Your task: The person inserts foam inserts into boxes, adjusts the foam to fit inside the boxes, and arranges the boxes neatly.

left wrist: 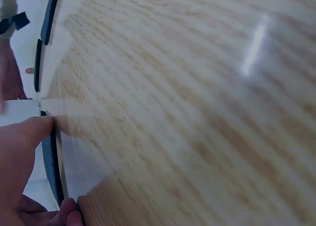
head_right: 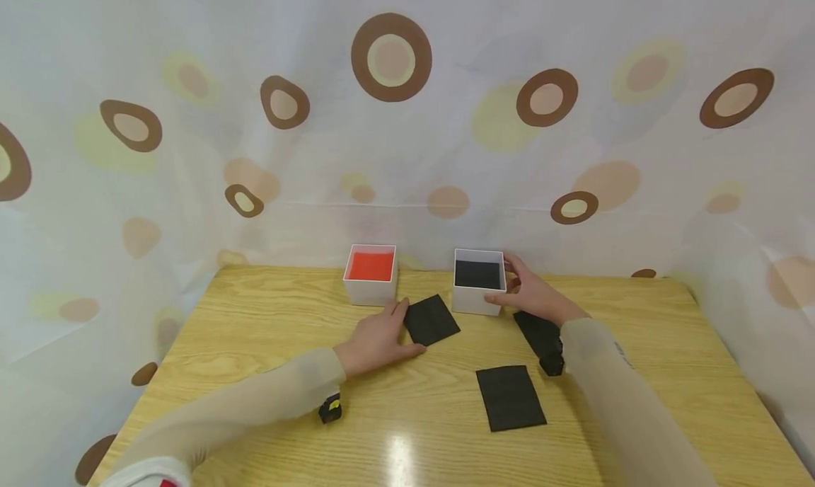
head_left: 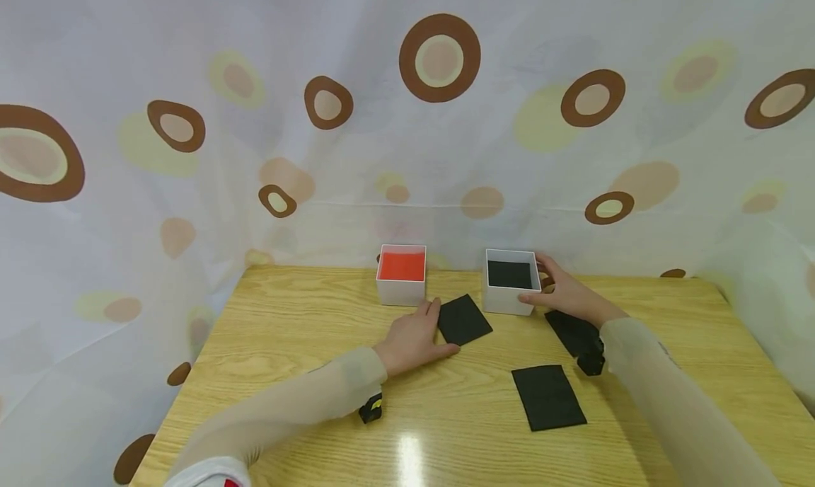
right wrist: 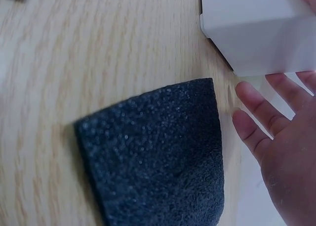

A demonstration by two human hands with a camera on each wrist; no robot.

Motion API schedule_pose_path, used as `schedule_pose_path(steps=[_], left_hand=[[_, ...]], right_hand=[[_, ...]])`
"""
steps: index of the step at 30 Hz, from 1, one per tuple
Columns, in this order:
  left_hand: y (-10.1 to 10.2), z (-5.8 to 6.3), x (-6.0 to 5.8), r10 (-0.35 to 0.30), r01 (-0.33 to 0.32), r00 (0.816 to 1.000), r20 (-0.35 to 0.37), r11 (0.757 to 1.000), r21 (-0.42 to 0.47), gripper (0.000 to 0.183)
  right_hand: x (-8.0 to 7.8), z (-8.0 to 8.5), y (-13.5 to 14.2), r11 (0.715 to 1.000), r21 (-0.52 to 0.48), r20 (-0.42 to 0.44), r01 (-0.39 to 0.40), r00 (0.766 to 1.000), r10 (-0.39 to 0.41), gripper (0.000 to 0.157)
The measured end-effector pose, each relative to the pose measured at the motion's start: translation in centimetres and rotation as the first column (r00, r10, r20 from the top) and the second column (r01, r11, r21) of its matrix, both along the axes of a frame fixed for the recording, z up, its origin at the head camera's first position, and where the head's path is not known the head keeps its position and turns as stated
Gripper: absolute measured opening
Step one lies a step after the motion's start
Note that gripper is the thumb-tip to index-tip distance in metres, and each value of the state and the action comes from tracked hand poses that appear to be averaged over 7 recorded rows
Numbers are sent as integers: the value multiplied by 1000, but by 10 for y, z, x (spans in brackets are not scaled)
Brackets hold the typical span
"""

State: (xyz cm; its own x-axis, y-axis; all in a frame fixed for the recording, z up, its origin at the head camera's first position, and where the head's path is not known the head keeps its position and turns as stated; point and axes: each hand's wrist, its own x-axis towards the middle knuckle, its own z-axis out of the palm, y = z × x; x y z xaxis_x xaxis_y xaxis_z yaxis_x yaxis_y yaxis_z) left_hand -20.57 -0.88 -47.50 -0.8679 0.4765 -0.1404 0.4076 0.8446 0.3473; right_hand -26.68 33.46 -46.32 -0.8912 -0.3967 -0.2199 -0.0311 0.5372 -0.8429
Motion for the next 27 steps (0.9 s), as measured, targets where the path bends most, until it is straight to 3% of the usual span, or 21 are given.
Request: schedule_pose_path(steps=[21, 27], left_hand=[[1, -2, 2, 44, -48, 998, 42, 995, 86, 82], [2, 1, 4, 36, -37, 999, 16, 997, 65, 83]], right_hand=[[-2, -2, 0, 1000, 5, -19, -4, 1000, 4, 100], [-2, -3, 0, 1000, 10, -23, -7, 1000, 7, 100]])
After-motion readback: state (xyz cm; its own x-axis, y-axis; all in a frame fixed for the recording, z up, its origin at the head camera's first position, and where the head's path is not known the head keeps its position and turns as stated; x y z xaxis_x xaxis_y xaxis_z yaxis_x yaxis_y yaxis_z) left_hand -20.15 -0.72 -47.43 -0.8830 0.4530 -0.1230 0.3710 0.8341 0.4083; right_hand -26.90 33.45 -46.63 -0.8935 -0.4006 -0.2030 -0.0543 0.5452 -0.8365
